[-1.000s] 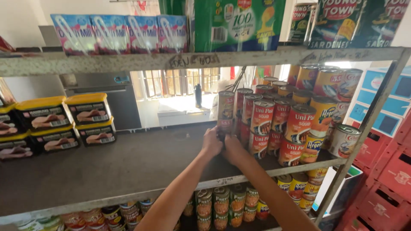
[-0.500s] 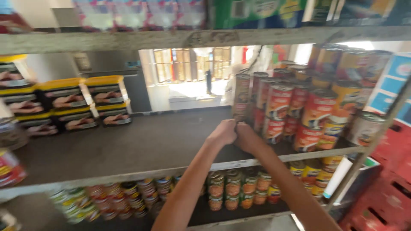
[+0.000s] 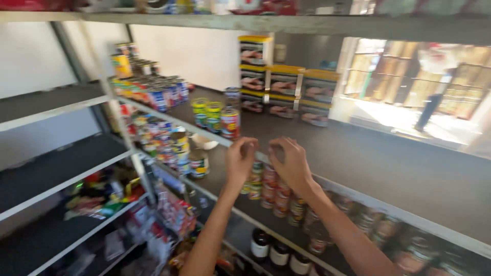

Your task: Organizing and stacking various canned food items on shelves in a grocery store.

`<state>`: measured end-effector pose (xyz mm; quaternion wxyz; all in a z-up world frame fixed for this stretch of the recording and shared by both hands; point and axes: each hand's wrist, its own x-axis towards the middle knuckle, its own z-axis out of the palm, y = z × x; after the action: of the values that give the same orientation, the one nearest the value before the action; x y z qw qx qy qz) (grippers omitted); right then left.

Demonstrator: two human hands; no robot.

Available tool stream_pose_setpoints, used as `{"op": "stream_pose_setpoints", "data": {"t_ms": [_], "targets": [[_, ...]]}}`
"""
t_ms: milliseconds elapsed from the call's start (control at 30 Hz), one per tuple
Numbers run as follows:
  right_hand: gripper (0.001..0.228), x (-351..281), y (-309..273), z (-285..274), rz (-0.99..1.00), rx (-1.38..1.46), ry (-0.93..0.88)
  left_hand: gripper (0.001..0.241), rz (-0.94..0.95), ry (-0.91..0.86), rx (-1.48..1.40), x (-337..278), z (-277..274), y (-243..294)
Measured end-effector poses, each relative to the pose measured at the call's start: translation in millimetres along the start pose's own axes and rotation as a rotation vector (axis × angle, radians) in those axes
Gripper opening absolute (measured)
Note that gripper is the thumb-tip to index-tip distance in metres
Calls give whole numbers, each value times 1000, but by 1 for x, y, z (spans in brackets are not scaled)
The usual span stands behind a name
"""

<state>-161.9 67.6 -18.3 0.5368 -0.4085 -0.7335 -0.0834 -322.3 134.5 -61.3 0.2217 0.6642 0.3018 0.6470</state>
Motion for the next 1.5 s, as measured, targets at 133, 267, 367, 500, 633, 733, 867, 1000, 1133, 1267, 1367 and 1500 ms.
{"op": "stream_pose_setpoints", "data": {"t_ms": [133, 267, 367, 500, 633, 733, 867, 1000, 1133, 1267, 1367, 1500], "targets": [[43, 50, -20, 76, -2, 65, 23, 17, -28, 217, 137, 29, -65, -60], [73, 96, -19, 129, -71, -70, 116, 28, 105, 386, 335, 69, -94, -113], [73, 120, -13, 156, 62, -245, 15, 40, 128, 378, 300, 99, -99, -153], [71, 145, 18, 190, 34, -529, -32, 62, 153, 407, 267, 137, -103, -179], [62, 153, -2, 178, 381, -483, -437, 66, 32, 298, 400, 141, -117, -185], [66, 150, 12, 181, 289, -464, -280, 63, -2, 135, 432, 148, -127, -211], [70, 141, 9, 161, 90, -276, 2, 64, 196, 230, 461, 132, -115, -189], [62, 142, -14, 112, 77, 196, 81, 58, 274, 358, 171, 132, -97, -113], [49, 139, -20, 59, -15, 652, 153, 62, 251, 350, -10, 123, -73, 0], [48, 118, -18, -24, 84, 389, 297, 64, 175, 97, -97, 101, -27, 57], [47, 94, -7, -83, 48, 372, 367, 75, 237, -103, -160, 86, 29, 62], [45, 61, 18, -132, 109, 237, 407, 79, 223, -333, -276, 74, 90, 21]]}}
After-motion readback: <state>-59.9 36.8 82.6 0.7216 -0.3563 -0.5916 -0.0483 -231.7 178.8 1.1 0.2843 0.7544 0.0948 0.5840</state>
